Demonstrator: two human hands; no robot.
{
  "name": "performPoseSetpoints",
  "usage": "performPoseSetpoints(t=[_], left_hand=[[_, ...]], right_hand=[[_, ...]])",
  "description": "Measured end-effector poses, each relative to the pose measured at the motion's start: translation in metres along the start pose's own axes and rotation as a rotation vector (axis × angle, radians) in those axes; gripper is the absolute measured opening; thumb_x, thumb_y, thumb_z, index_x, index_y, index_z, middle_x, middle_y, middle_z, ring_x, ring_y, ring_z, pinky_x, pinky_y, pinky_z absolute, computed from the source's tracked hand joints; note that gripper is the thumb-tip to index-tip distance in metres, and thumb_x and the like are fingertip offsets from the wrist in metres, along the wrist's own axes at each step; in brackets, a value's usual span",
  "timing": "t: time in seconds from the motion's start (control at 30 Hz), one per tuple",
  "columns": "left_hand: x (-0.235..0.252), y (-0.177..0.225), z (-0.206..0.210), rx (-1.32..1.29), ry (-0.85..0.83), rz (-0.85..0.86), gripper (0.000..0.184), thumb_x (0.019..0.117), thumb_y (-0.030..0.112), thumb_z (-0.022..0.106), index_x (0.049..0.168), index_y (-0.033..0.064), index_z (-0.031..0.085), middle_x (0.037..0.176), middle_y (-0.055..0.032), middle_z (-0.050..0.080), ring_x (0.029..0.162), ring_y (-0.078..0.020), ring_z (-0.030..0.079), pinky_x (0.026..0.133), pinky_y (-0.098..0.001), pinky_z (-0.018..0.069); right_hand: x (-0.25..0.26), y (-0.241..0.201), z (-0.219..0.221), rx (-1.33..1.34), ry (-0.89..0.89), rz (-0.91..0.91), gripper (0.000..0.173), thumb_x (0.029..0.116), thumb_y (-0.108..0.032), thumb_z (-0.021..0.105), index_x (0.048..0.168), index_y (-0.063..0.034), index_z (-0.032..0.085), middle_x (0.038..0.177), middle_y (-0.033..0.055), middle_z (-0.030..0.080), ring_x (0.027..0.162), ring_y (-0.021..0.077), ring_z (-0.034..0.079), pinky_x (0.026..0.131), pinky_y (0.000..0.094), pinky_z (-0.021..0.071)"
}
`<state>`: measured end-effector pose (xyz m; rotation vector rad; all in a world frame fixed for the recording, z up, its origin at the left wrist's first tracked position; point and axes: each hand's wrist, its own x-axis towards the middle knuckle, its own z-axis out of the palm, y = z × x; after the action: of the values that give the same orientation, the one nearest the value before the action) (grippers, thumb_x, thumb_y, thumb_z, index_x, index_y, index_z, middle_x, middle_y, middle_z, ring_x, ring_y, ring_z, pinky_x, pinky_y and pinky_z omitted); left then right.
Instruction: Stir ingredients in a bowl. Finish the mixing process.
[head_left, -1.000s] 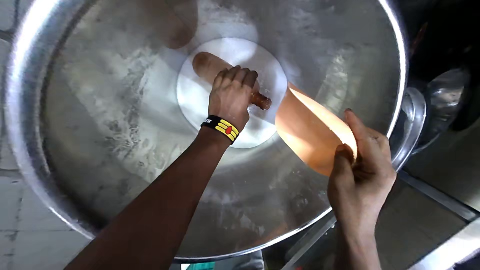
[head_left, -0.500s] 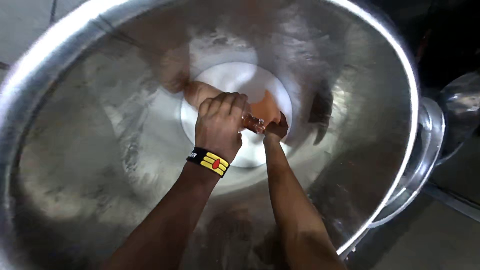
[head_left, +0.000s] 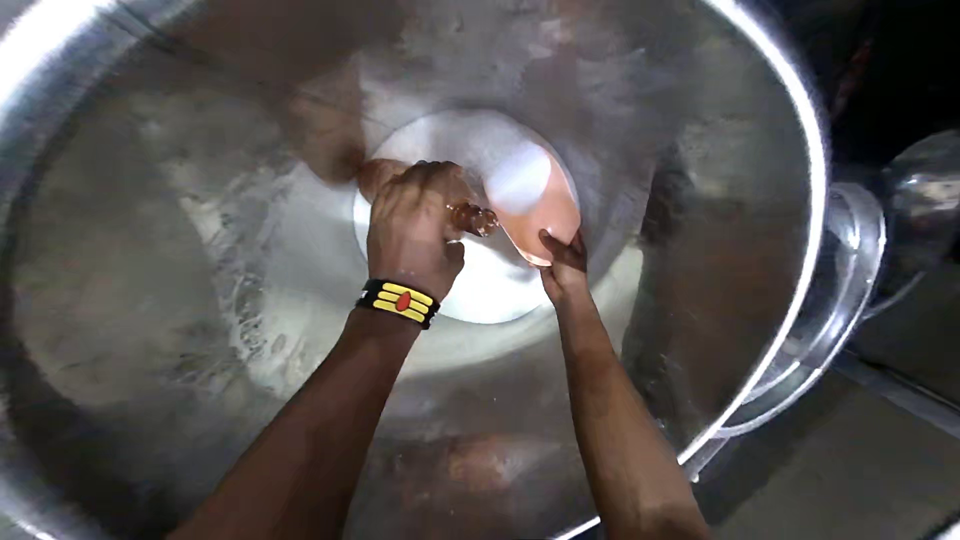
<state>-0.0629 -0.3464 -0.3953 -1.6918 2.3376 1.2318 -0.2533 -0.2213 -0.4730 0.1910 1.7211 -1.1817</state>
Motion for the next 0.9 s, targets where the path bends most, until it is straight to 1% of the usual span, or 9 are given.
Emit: performPoseSetpoints(t=[0.13, 0.2, 0.3, 0.4, 0.5, 0.6, 0.67, 0.77, 0.9], left_hand=[[0.002, 0.001, -0.005, -0.073, 0.009, -0.030, 0.089, 0.0631, -0.005, 0.085, 0.145, 0.0071, 0.051, 0.146, -0.0251, 0.052, 0.140, -0.0442, 0.045, 0.118, -0.0610, 0.0325], [0.004, 0.003, -0.005, -0.047, -0.032, -0.032, 0.091, 0.0636, -0.004, 0.085, 0.146, 0.0080, 0.051, 0.148, -0.0241, 0.052, 0.142, -0.0435, 0.043, 0.120, -0.0601, 0.0304], [0.008, 0.009, -0.003, 0.001, -0.079, -0.006, 0.091, 0.0648, -0.003, 0.085, 0.148, 0.0094, 0.050, 0.149, -0.0218, 0.051, 0.143, -0.0424, 0.042, 0.121, -0.0594, 0.0285], [0.010, 0.018, 0.000, 0.061, -0.094, 0.021, 0.088, 0.0674, -0.004, 0.083, 0.148, 0.0106, 0.050, 0.150, -0.0184, 0.051, 0.145, -0.0390, 0.041, 0.122, -0.0562, 0.0270], [0.010, 0.022, 0.004, 0.125, -0.096, 0.059, 0.084, 0.0696, -0.005, 0.081, 0.147, 0.0098, 0.050, 0.151, -0.0161, 0.052, 0.146, -0.0368, 0.042, 0.122, -0.0559, 0.0269], [0.011, 0.025, 0.009, 0.181, -0.085, 0.091, 0.081, 0.0711, -0.004, 0.079, 0.146, 0.0102, 0.052, 0.150, -0.0147, 0.053, 0.144, -0.0361, 0.044, 0.121, -0.0556, 0.0288], [0.011, 0.027, 0.011, 0.218, -0.094, 0.096, 0.082, 0.0712, -0.004, 0.079, 0.146, 0.0107, 0.051, 0.150, -0.0142, 0.053, 0.144, -0.0358, 0.044, 0.120, -0.0552, 0.0293], [0.010, 0.027, 0.014, 0.246, -0.098, 0.102, 0.081, 0.0730, -0.003, 0.078, 0.147, 0.0115, 0.050, 0.151, -0.0144, 0.052, 0.144, -0.0359, 0.044, 0.120, -0.0548, 0.0291], [0.009, 0.029, 0.014, 0.258, -0.110, 0.110, 0.081, 0.0727, -0.004, 0.078, 0.147, 0.0109, 0.050, 0.150, -0.0145, 0.053, 0.143, -0.0356, 0.045, 0.120, -0.0549, 0.0293]], right_hand=[[-0.056, -0.051, -0.025, -0.102, 0.045, -0.045, 0.047, 0.0973, 0.000, 0.062, 0.141, -0.0068, 0.049, 0.117, 0.0136, 0.067, 0.095, 0.0237, 0.070, 0.074, 0.0428, 0.0622], [-0.082, -0.072, -0.037, -0.152, 0.046, -0.087, 0.046, 0.0969, 0.002, 0.062, 0.141, -0.0054, 0.051, 0.118, 0.0122, 0.068, 0.100, 0.0213, 0.070, 0.084, 0.0415, 0.0619], [-0.112, -0.098, -0.048, -0.220, 0.023, -0.127, 0.041, 0.0969, 0.003, 0.061, 0.137, -0.0047, 0.058, 0.114, 0.0135, 0.071, 0.095, 0.0213, 0.072, 0.082, 0.0410, 0.0632], [-0.131, -0.115, -0.051, -0.334, -0.014, -0.170, 0.036, 0.0968, 0.000, 0.063, 0.132, -0.0097, 0.066, 0.111, 0.0090, 0.073, 0.089, 0.0167, 0.073, 0.076, 0.0351, 0.0638], [-0.137, -0.120, -0.051, -0.397, -0.024, -0.255, 0.031, 0.0961, 0.003, 0.062, 0.125, -0.0082, 0.070, 0.113, 0.0076, 0.073, 0.092, 0.0154, 0.072, 0.079, 0.0339, 0.0632], [-0.138, -0.122, -0.049, -0.434, -0.028, -0.352, 0.032, 0.0936, 0.009, 0.059, 0.120, -0.0038, 0.071, 0.126, 0.0079, 0.070, 0.102, 0.0155, 0.071, 0.087, 0.0326, 0.0618], [-0.142, -0.126, -0.048, -0.480, -0.049, -0.386, 0.035, 0.0944, 0.008, 0.058, 0.125, -0.0041, 0.069, 0.127, 0.0078, 0.070, 0.104, 0.0156, 0.071, 0.088, 0.0323, 0.0613], [-0.154, -0.132, -0.047, -0.633, -0.098, -0.421, 0.040, 0.0984, 0.002, 0.058, 0.135, -0.0116, 0.065, 0.130, 0.0044, 0.068, 0.103, 0.0151, 0.071, 0.084, 0.0320, 0.0616], [-0.163, -0.140, -0.043, -0.724, -0.071, -0.460, 0.041, 0.0988, 0.001, 0.057, 0.137, -0.0119, 0.065, 0.133, 0.0040, 0.067, 0.105, 0.0155, 0.070, 0.085, 0.0319, 0.0616]])
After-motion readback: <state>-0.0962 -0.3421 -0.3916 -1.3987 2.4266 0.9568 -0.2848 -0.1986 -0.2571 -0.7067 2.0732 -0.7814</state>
